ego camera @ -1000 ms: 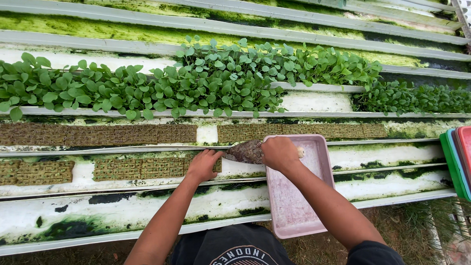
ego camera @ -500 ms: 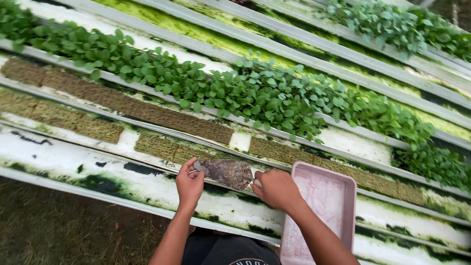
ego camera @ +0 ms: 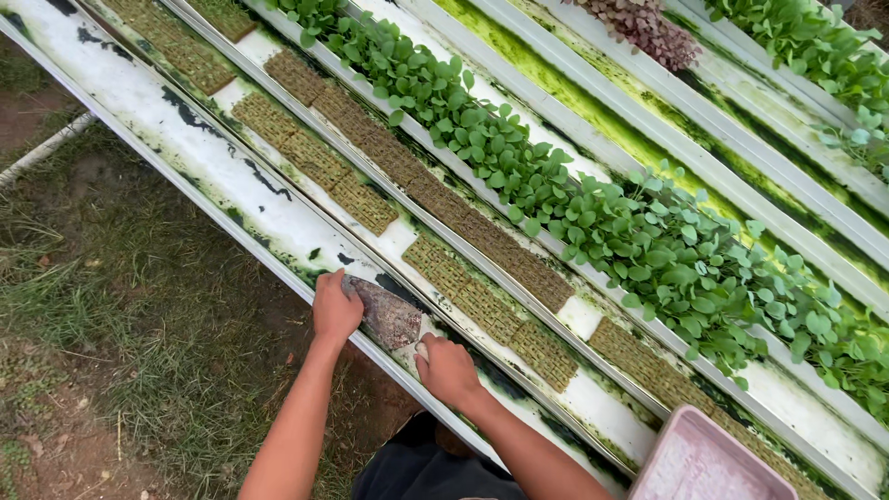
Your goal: The person uses a trowel to lift square seedling blocks from a red tray and places them into rows in a hydroponic setup, then refills a beige tray with more seedling blocks using the trowel.
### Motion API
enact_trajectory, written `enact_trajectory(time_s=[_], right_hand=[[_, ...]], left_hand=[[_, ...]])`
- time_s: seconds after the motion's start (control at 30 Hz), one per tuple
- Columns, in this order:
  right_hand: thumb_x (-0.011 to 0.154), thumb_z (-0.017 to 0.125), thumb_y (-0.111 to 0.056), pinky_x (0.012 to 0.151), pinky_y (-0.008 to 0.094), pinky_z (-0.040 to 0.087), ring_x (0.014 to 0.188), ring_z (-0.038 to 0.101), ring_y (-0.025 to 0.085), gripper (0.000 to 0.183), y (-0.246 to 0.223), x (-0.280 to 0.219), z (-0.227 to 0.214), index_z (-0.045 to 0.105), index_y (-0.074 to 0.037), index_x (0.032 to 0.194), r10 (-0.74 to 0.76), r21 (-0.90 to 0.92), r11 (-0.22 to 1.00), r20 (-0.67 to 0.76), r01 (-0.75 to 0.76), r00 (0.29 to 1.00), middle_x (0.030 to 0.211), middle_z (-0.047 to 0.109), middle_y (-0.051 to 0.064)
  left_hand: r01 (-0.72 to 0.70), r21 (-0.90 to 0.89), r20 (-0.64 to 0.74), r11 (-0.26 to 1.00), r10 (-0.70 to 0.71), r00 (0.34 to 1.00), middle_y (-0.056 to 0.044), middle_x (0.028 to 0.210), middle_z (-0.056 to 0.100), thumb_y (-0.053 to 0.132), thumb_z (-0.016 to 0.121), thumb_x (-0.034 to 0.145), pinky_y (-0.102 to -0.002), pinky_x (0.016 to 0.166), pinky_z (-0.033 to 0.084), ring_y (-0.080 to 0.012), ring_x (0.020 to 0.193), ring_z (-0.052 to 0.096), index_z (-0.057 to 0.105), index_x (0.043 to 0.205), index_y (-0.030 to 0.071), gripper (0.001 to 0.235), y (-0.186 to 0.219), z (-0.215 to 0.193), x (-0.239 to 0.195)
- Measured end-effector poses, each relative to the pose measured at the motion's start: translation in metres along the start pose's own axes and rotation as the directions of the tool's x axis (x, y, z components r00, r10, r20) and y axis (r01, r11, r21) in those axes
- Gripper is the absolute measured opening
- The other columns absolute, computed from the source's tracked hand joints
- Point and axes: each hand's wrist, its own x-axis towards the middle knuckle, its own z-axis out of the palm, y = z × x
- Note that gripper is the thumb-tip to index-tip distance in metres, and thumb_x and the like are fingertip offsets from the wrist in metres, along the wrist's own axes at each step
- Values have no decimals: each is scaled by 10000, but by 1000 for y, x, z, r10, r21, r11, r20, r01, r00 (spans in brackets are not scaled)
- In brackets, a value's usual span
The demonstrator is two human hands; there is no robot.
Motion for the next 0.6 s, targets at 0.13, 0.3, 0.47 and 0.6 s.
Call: enact_trajectory(time_s=[0.13, 0.3, 0.47, 0.6], right_hand=[[1169, 634, -323, 711, 697, 543, 911, 736, 565, 283, 1, 27, 17, 645, -56, 1261, 40, 0, 999, 9, -40, 999, 1040, 760, 228], [1134, 673, -356, 737, 739, 515, 934, 708, 589, 320, 34, 39, 55, 674, -98, 1323, 20, -24, 999, -59, -21, 998, 1161, 713, 225], [1147, 678, -338, 902, 629, 526, 1138, 664, 490, 361, 34, 18, 36, 653, -77, 1396, -56, 34, 998, -130, 61, 990, 1242, 691, 207], [1153, 653, -332, 971, 577, 553, 1248, 667, 428, 401, 36, -25, -11, 701, -93, 1471, -70, 55, 994, -299, 90, 952, 1310, 736, 162]], left_hand=[[-173, 208, 148, 963, 144, 978, -276, 1814, 363, 5, 617, 1112, -680, 1434, 382, -492, 1707, 321, 365, 1768, -31, 703, -27, 18, 29], [-549, 493, 229, 675, 507, 831, -243, 1614, 609, 173, 825, 927, -593, 1290, 483, -453, 1509, 574, 640, 1607, 20, 721, -22, 38, -6], [-551, 476, 390, 685, 397, 831, -213, 1583, 577, 131, 658, 1023, -616, 1173, 585, -448, 1473, 556, 652, 1530, 50, 514, -25, 56, -29], [-530, 523, 334, 667, 412, 848, -229, 1665, 592, 191, 703, 979, -608, 1223, 554, -453, 1549, 552, 629, 1624, 105, 655, -22, 59, -26]])
